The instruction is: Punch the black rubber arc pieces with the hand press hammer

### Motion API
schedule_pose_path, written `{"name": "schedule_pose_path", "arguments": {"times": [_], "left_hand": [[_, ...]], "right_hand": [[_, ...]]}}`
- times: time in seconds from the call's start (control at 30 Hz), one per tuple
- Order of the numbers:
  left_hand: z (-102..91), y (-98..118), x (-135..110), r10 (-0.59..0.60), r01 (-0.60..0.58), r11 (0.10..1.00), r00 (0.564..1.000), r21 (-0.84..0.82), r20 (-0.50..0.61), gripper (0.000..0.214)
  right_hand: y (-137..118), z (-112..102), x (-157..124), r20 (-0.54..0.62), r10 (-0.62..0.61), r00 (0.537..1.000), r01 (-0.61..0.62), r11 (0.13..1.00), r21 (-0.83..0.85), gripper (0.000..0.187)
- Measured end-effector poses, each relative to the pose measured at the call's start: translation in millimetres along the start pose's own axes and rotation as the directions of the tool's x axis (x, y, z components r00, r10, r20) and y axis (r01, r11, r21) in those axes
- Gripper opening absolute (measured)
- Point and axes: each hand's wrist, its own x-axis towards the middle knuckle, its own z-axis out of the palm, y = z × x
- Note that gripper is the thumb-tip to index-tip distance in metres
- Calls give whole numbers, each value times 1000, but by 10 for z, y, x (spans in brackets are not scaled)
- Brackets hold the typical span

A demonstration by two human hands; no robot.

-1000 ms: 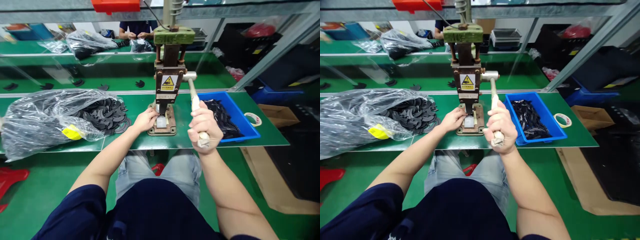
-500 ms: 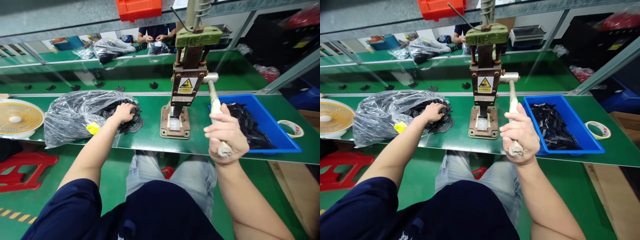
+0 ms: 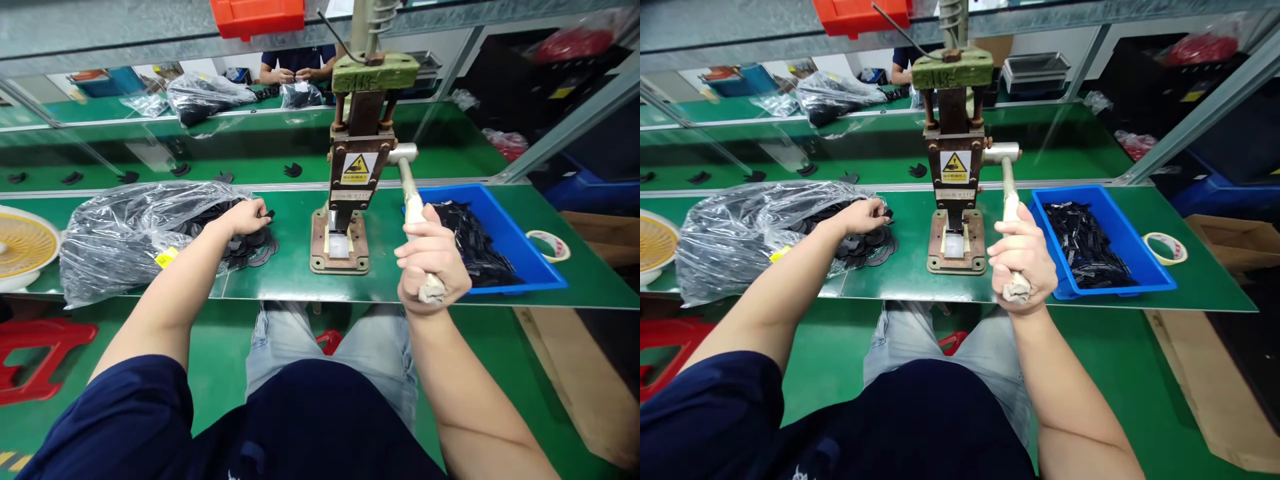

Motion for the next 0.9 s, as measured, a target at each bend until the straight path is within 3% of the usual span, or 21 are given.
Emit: {"name": "schedule_pose_path", "arguments": {"times": [0.07, 0.13, 0.3, 0.4, 0.47, 0.53, 0.63, 0.9], "left_hand": [[142, 135, -93, -37, 43, 947, 999, -317, 24, 33], [325, 302, -207, -26, 68, 836, 996, -544, 86, 41], [735, 712, -400, 17, 83, 589, 993, -804, 115, 53], [865, 919, -364, 31, 98, 410, 992, -907, 121, 46], [909, 1048, -289, -37, 93, 355, 996, -930, 86, 47], [932, 1169, -203, -113, 111, 336, 991, -935, 76, 53], [943, 1319, -96, -126, 175, 327, 982, -929, 140, 48], [939, 1456, 78, -72, 227, 451, 973, -863, 218, 43]], "right_hand": [[-29, 7, 25, -19, -18, 1000, 19, 999, 50, 44], [-56, 17, 67, -51, -54, 997, 60, 989, 133, 36], [-60, 58, 154, -124, -174, 977, 204, 933, 295, 20], [-46, 64, 155, -126, -179, 976, 210, 927, 311, 20], [-40, 58, 147, -112, -182, 977, 208, 927, 311, 18], [-33, 50, 145, -105, -187, 977, 211, 928, 308, 15], [-23, 43, 154, -104, -207, 973, 229, 924, 307, 14], [-22, 40, 160, -96, -216, 972, 235, 917, 321, 13]]}}
